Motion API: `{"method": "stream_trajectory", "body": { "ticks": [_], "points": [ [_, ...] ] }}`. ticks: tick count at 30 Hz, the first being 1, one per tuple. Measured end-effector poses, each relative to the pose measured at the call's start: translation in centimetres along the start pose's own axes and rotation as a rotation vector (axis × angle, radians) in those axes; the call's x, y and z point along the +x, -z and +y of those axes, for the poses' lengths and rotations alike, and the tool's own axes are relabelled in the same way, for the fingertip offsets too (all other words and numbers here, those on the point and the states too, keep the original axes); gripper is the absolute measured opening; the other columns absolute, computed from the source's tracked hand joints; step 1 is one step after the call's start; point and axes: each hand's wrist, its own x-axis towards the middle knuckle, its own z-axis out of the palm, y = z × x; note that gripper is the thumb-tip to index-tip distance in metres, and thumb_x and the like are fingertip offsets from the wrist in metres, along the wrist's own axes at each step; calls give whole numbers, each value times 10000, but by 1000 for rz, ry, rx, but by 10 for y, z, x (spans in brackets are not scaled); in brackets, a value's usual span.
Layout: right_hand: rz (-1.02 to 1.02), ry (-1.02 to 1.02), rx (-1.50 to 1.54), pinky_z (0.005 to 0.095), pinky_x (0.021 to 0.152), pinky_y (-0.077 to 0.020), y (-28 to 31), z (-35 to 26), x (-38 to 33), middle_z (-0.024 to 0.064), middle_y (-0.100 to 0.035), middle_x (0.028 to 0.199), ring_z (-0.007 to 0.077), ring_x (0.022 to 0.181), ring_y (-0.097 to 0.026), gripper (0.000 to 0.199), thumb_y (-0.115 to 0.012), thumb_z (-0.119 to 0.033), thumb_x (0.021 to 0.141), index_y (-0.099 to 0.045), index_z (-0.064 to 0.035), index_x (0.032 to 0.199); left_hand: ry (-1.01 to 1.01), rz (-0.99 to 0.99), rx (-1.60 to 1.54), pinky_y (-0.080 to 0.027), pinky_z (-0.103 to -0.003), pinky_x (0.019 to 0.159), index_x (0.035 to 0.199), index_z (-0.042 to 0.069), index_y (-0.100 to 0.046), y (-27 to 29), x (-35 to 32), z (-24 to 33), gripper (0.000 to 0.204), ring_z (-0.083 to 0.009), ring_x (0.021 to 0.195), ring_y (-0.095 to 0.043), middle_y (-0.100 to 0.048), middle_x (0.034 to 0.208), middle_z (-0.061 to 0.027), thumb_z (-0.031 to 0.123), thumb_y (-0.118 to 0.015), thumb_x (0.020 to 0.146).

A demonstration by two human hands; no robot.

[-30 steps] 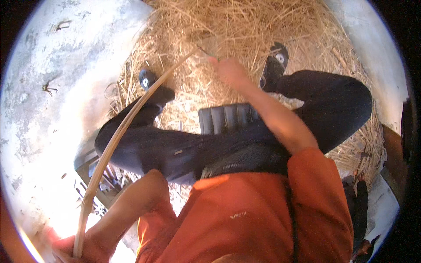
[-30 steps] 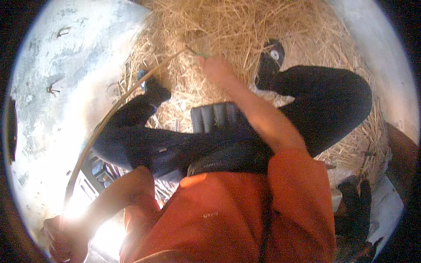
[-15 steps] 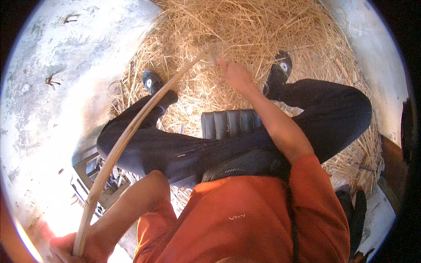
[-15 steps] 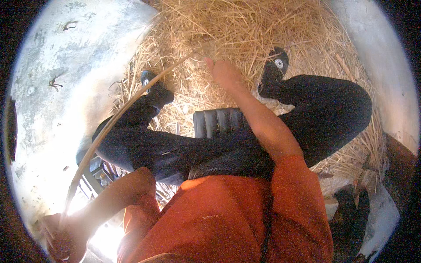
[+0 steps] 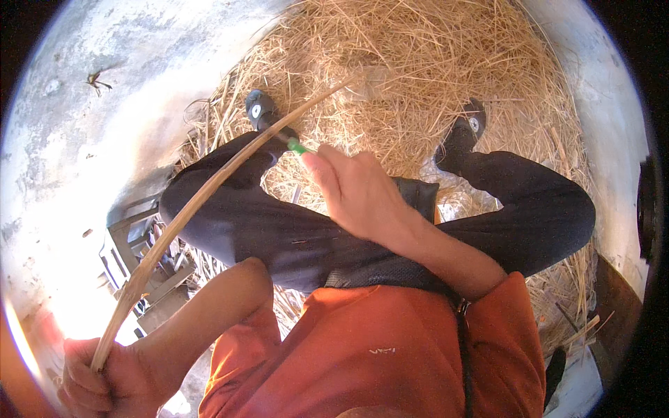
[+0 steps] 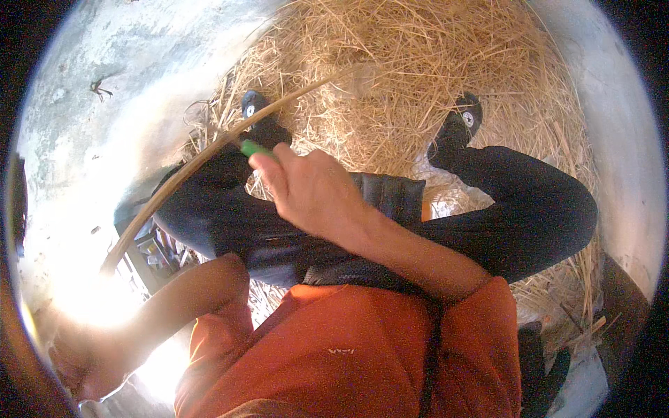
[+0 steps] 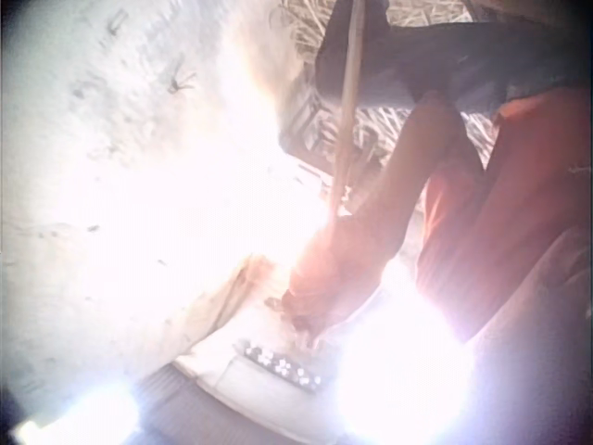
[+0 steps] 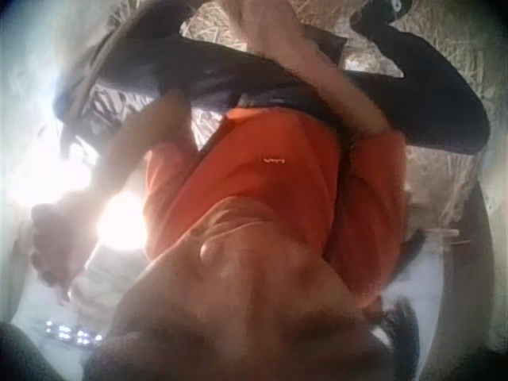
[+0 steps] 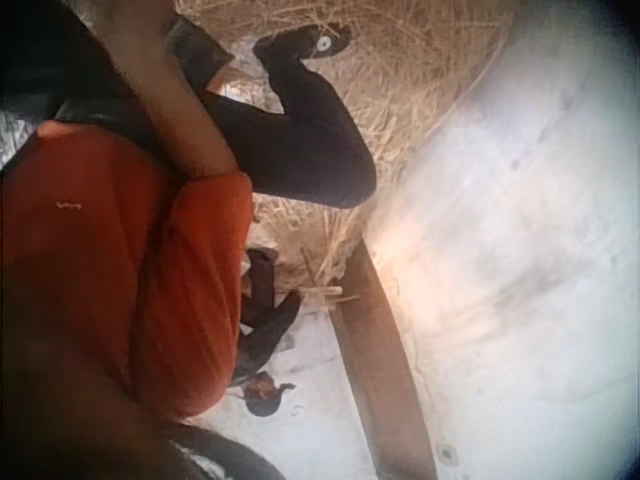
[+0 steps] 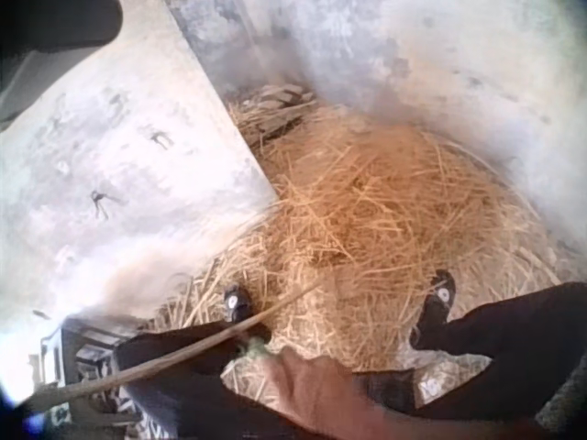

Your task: The person scrapes a bamboo stick using a small knife while sitting down, repeatedly sliding the blade along the length of the wood to remove the outer layer.

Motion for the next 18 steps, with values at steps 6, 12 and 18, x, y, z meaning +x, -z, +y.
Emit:
{"method": "stream_trajectory", "body": {
  "ticks": [6,12,18],
  "points": [
    [16,81,-40,483,553,-414,7,0,3,223,-513,604,428,582,-527,356,-358,-275,971,-510,-4,796,-77,59,-31,-394,-464,705,802,49,-551,7,-15,-2,249,-227,754,-569,-581,787,-98,271,-467,879],
    [97,150,44,464,428,-358,-22,11,4,207,-455,501,423,487,-503,258,-440,-223,949,-490,-8,817,-491,495,798,-429,-423,874,852,-6,-557,-32,-21,-28,178,-272,861,-586,-603,883,-141,140,-456,860],
    [142,206,-73,443,407,-388,-19,9,3,181,-459,483,392,469,-527,257,-484,-227,935,-488,-8,801,-582,566,1054,-434,-454,925,875,-3,-554,-64,-28,-42,202,-327,921,-587,-613,927,-163,160,-438,904]
  ]
}}
